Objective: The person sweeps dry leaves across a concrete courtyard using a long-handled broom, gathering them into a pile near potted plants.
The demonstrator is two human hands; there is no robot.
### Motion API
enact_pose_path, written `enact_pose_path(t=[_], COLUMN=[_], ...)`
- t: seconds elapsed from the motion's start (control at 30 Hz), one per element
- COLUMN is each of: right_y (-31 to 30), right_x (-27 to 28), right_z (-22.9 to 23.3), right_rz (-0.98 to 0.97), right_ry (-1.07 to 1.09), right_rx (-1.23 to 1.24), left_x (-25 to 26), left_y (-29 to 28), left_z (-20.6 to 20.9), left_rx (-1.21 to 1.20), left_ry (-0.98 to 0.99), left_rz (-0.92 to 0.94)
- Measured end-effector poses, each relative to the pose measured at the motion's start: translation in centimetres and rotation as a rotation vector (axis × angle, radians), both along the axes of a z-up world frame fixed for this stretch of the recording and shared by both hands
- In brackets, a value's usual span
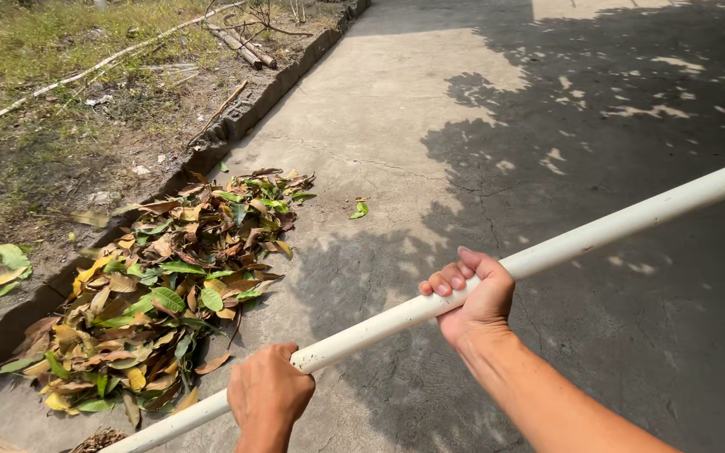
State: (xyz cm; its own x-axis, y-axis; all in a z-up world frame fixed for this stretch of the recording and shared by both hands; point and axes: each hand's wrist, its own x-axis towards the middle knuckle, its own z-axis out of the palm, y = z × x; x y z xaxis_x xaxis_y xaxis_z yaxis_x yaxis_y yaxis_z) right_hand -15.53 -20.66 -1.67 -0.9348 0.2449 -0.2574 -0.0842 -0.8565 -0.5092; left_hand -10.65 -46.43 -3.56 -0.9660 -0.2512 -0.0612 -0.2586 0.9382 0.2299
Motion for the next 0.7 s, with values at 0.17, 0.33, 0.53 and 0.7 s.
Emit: enact_pose_path(t=[0.17, 0.33, 0.53, 0.7], right_y=[-3.2, -11.7, -27.2, -40.5], right_x=[0.5, -0.1, 0.5, 3.2], right_z=[0.2, 0.9, 1.5, 3.6], right_rz=[0.153, 0.382, 0.636, 0.751], right_ry=[-0.044, 0.064, 0.219, 0.278], right_rx=[-0.033, -0.053, -0.05, 0.012], left_x=[4.5, 7.9, 10.8, 12.3], left_y=[-2.5, -9.1, -22.2, -35.0], left_z=[0.2, -1.3, -3.0, -5.8], left_rx=[-0.024, -0.034, 0.081, 0.069], left_ry=[-0.051, 0.015, -0.09, -0.109], left_rz=[0.172, 0.411, 0.582, 0.661])
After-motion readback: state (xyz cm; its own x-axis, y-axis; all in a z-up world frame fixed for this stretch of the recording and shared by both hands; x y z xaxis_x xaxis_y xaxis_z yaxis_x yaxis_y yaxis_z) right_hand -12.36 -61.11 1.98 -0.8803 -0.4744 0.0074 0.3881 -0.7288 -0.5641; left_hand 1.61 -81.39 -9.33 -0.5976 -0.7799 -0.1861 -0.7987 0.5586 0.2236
